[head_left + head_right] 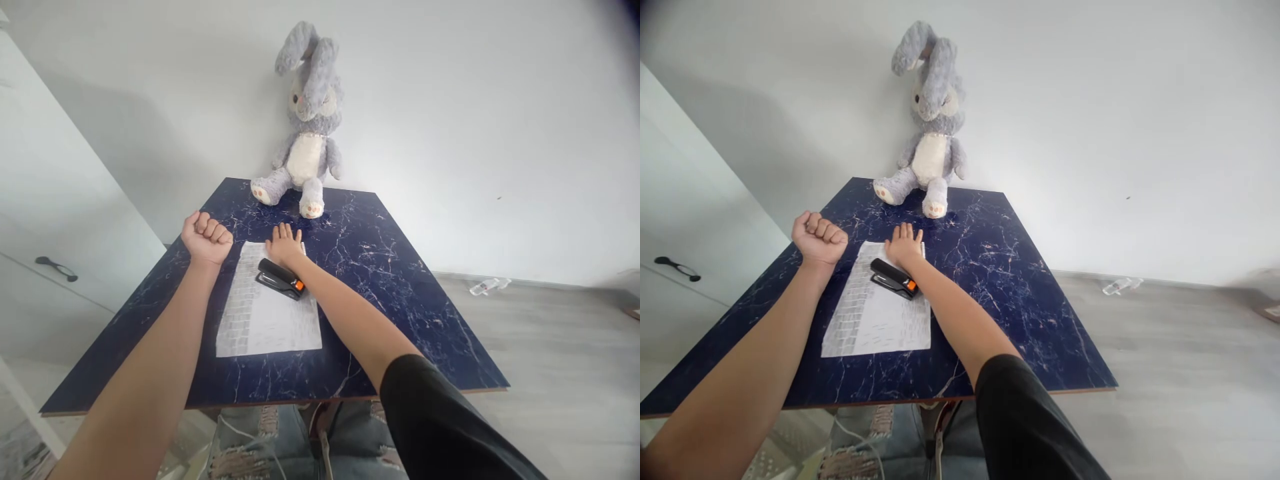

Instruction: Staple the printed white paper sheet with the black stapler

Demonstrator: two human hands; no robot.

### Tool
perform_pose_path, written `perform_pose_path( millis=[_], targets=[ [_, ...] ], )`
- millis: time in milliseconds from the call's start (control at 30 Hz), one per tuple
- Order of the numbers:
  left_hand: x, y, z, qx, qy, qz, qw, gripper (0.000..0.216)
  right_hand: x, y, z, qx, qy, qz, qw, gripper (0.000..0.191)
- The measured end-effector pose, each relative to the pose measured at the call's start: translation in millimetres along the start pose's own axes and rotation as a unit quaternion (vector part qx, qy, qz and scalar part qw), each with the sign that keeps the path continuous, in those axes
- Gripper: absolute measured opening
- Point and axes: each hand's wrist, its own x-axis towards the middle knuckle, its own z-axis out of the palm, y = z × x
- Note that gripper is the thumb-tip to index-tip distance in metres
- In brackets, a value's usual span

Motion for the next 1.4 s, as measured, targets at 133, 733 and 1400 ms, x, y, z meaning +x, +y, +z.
perform_pose_path(
  millis=[133,733,1400],
  targets=[
    [4,1,-5,0.026,-0.002,0.014,1.000,0.050,25,-36,14,0.027,-0.019,-0.080,0.996,0.071],
    [-21,-63,43,0.149,-0.064,-0.053,0.985,0.047,-91,61,-25,0.063,-0.052,-0.315,0.946,0.050],
    [-54,-123,45,0.358,-0.181,-0.068,0.914,0.047,-155,160,-98,0.343,-0.105,-0.223,0.906,0.054]
  ],
)
